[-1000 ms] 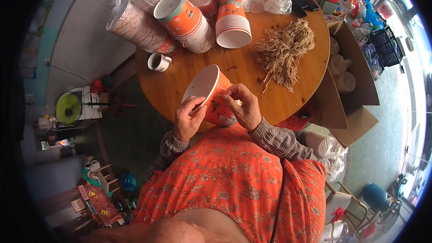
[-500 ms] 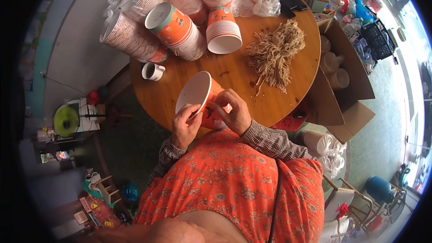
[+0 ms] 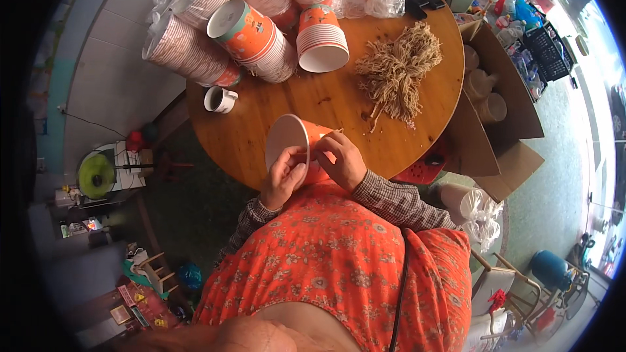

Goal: The person is placing small amounts of dried stringy roots into paper bowls for packaging.

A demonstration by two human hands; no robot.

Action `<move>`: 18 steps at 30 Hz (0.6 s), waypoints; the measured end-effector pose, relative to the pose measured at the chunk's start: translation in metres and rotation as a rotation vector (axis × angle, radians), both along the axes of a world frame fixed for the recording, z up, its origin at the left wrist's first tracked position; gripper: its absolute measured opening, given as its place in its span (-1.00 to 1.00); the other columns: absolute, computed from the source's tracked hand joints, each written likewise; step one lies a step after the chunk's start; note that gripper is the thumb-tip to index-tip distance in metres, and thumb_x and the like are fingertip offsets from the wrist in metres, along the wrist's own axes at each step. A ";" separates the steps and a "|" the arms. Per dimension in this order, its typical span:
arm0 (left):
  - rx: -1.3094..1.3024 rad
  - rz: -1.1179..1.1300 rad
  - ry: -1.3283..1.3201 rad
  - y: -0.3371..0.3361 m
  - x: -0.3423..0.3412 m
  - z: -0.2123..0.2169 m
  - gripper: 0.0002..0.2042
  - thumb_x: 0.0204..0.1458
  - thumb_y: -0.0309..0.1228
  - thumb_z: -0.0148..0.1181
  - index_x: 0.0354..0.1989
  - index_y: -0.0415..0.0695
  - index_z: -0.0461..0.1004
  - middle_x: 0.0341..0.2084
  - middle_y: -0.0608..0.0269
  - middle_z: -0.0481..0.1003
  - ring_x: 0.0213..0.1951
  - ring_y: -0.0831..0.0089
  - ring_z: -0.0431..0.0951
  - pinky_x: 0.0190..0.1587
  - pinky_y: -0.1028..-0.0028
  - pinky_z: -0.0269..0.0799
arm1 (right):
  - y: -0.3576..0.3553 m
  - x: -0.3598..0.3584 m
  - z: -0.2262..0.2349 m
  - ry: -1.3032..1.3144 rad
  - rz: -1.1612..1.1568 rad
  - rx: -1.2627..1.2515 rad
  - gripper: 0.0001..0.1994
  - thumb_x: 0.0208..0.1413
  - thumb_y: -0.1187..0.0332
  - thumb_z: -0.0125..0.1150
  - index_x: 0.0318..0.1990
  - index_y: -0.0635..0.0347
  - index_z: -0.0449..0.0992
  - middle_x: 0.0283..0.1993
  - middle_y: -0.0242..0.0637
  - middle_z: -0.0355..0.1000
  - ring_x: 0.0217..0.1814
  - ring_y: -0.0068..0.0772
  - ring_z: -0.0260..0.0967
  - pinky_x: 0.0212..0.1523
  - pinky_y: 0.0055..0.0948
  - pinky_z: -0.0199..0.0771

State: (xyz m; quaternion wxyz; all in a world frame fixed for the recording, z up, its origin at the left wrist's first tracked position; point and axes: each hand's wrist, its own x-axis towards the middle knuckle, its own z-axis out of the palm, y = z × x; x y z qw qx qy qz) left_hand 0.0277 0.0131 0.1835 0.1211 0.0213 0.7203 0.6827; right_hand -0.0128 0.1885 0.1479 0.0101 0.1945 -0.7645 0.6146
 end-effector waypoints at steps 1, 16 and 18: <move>0.057 0.032 -0.055 0.001 -0.001 0.001 -0.75 0.10 -0.53 0.04 -0.03 -0.28 0.33 -0.25 0.30 0.45 -0.20 0.62 0.43 -0.11 0.60 0.35 | 0.000 0.001 -0.003 0.014 0.002 0.002 -0.88 -0.08 0.51 0.21 -0.34 0.23 0.46 -0.31 -0.21 0.37 -0.26 -0.17 0.38 -0.24 -0.34 0.43; -0.201 0.105 0.088 0.003 -0.012 -0.037 -0.91 0.07 -0.51 0.08 -0.38 -0.29 0.44 -0.45 0.26 0.53 -0.44 0.61 0.50 -0.35 0.61 0.39 | 0.009 0.002 -0.022 -0.093 0.067 -0.010 -0.88 -0.02 0.55 0.20 -0.28 0.29 0.46 -0.30 -0.22 0.42 -0.26 -0.31 0.43 -0.22 -0.45 0.44; -0.120 0.186 0.234 0.005 -0.011 -0.049 -0.93 0.06 -0.52 0.08 -0.40 -0.27 0.43 -0.36 0.25 0.51 -0.40 0.61 0.47 -0.31 0.61 0.39 | 0.008 0.004 -0.033 -0.177 0.088 -0.021 -0.88 0.00 0.53 0.19 -0.27 0.29 0.47 -0.31 -0.23 0.43 -0.28 -0.34 0.43 -0.24 -0.47 0.44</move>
